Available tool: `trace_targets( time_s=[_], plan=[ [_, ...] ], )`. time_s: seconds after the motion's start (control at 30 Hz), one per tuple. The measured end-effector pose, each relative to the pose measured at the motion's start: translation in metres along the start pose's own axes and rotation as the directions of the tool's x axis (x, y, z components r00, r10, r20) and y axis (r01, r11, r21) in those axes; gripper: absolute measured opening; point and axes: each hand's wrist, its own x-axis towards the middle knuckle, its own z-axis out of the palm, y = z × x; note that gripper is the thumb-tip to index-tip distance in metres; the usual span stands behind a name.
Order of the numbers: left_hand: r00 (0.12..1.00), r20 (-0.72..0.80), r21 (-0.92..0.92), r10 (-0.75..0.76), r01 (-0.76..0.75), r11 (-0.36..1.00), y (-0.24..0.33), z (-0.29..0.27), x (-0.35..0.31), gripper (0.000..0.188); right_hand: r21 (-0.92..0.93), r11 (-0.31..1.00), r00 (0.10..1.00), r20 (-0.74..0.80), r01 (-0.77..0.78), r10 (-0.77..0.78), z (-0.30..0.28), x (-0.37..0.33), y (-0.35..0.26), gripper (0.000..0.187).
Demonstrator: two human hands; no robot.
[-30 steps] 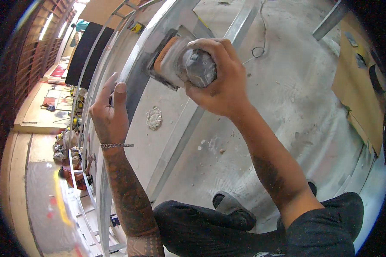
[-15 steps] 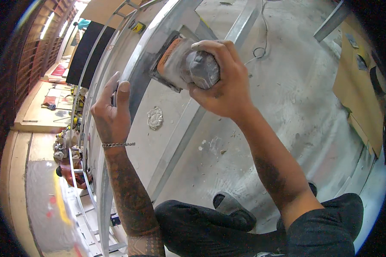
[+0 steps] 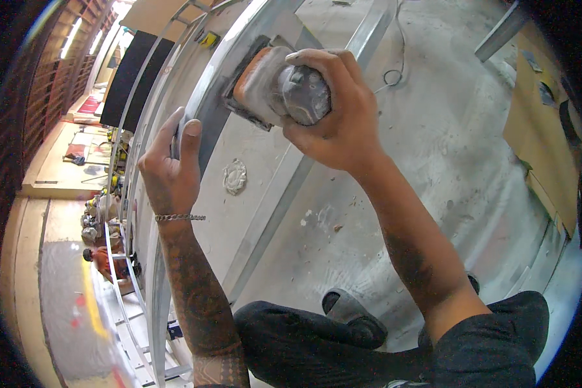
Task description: The person sands the surface of a curved metal frame using an orbital sander, moving the tool along the length of the frame to smooth the joints.
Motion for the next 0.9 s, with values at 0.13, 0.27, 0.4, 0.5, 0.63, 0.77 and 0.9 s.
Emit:
trace_targets(
  time_s=[0.13, 0.27, 0.4, 0.5, 0.63, 0.77, 0.9],
  plan=[
    [1.000, 0.006, 0.025, 0.030, -0.030, 0.999, -0.004, 0.001, 0.001, 0.069, 0.012, 0.999, 0.997, 0.074, -0.039, 0.038, 0.001, -0.004, -0.011, 0.068],
    [1.000, 0.005, 0.025, 0.018, -0.018, 1.000, -0.003, 0.002, 0.001, 0.069, 0.003, 1.000, 0.997, 0.073, -0.031, 0.031, 0.000, -0.005, -0.007, 0.069],
    [1.000, -0.001, 0.054, 0.021, -0.021, 0.998, 0.000, 0.003, 0.000, 0.068, -0.026, 1.000, 1.000, 0.001, 0.017, -0.017, 0.000, 0.004, -0.001, 0.069],
    [0.999, -0.007, 0.073, 0.041, -0.040, 0.997, -0.003, 0.003, 0.000, 0.068, -0.036, 0.999, 0.999, 0.043, 0.024, -0.023, -0.001, 0.008, -0.009, 0.067],
    [0.999, -0.011, 0.050, 0.041, -0.040, 0.998, -0.005, 0.002, -0.001, 0.067, 0.008, 1.000, 0.996, 0.090, 0.011, -0.011, 0.001, 0.005, -0.017, 0.068],
    [1.000, -0.003, 0.043, 0.024, -0.023, 0.999, 0.003, 0.004, -0.001, 0.067, -0.030, 0.999, 0.997, 0.074, 0.022, -0.019, -0.004, 0.006, -0.005, 0.068],
    [0.998, -0.006, 0.062, 0.063, -0.063, 0.996, 0.000, 0.003, 0.002, 0.066, -0.033, 0.999, 1.000, -0.004, 0.020, -0.020, 0.001, 0.015, -0.002, 0.068]
  ],
)
